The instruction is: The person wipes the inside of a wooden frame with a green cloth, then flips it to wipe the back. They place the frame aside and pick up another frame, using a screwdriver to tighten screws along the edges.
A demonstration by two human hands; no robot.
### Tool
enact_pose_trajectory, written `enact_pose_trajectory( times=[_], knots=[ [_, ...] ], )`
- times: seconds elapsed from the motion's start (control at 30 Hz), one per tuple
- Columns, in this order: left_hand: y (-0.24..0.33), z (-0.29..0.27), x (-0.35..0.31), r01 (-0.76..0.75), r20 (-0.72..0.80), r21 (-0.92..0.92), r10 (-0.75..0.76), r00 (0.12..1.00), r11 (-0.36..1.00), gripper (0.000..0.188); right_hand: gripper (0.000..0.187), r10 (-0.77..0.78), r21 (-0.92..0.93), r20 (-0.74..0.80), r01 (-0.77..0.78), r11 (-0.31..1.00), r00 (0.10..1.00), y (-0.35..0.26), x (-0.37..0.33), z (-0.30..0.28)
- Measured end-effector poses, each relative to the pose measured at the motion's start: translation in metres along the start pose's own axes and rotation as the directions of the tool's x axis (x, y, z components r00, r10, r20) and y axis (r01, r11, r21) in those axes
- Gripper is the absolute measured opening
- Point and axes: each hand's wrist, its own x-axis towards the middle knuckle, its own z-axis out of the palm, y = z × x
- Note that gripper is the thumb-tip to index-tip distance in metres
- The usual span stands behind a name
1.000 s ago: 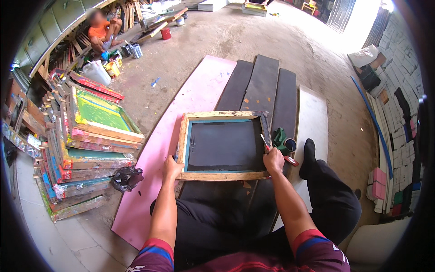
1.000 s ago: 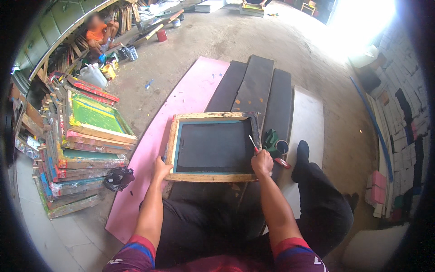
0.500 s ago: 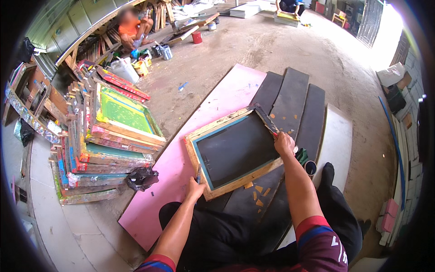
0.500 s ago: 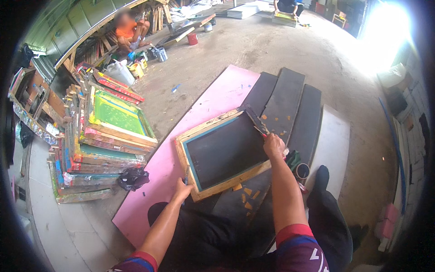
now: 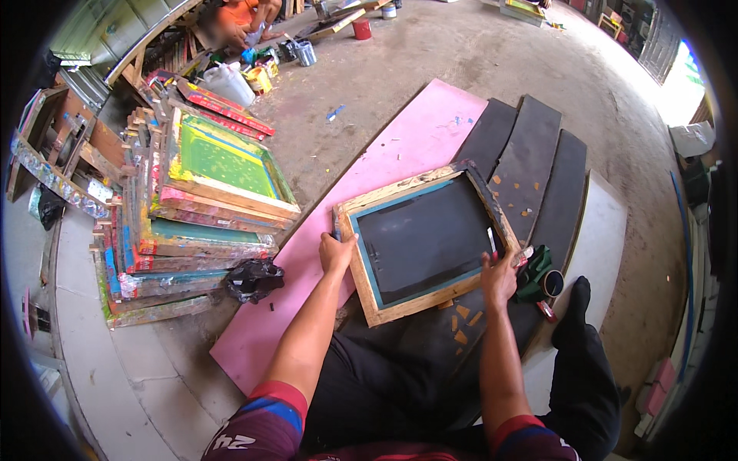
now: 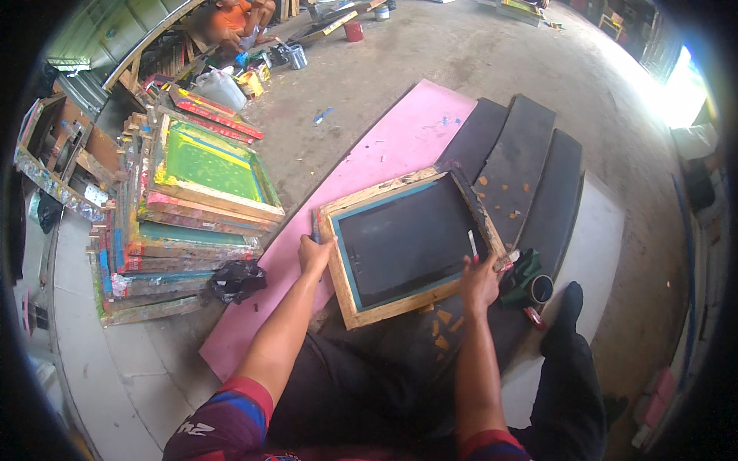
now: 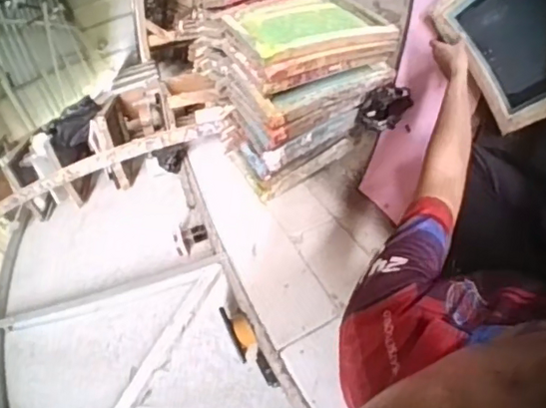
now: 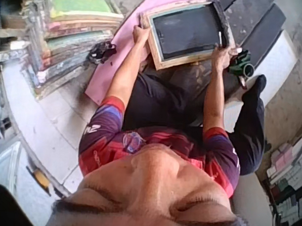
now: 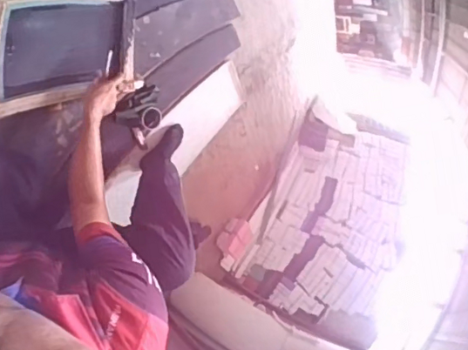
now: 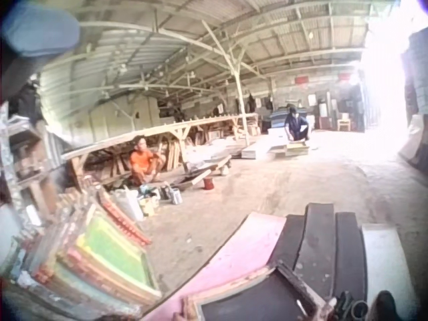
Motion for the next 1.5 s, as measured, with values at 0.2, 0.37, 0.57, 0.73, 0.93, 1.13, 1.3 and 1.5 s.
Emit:
enact_pose_trajectory(
  times=[0.2,0.37,0.57,0.73,0.93,1.13,1.3,1.5],
  knots=[
    [0.014,0.020,0.021,0.035,0.045,0.106,-0.040,0.998,0.994,0.080,0.104,0.105,-0.002,0.151,-0.106,0.994,0.983,0.008,-0.038,0.011],
    [0.019,0.022,0.017,0.014,0.086,0.127,-0.025,0.996,0.992,0.069,0.097,0.102,0.141,0.115,-0.117,0.983,0.988,0.014,-0.030,0.018],
    [0.001,0.028,-0.027,-0.072,0.010,-0.025,0.072,0.997,0.997,0.071,0.072,-0.063,0.249,-0.181,0.108,0.963,0.981,0.039,0.014,0.030],
    [-0.023,0.039,-0.107,0.021,0.043,-0.116,-0.016,0.999,0.993,0.075,0.069,-0.136,0.142,-0.075,0.146,0.979,0.988,0.055,0.068,0.012],
    [-0.041,0.048,-0.132,-0.083,0.050,-0.161,0.093,0.994,0.983,0.079,0.079,-0.195,0.034,0.020,0.194,0.980,0.981,0.072,0.085,0.012],
    [-0.001,0.003,-0.084,-0.063,-0.009,0.014,0.063,0.998,0.998,0.063,0.080,0.062,0.132,-0.073,-0.052,0.990,0.995,0.071,0.000,0.025],
    [-0.021,-0.007,-0.033,-0.010,0.190,0.097,-0.009,0.982,0.995,0.050,0.045,0.045,0.156,0.017,-0.047,0.987,0.999,0.057,-0.005,0.017],
    [-0.038,0.002,-0.049,0.179,0.486,-0.333,0.005,0.874,0.926,0.021,0.047,-0.051,0.061,-0.105,0.058,0.996,0.993,0.080,0.027,0.002]
  ],
)
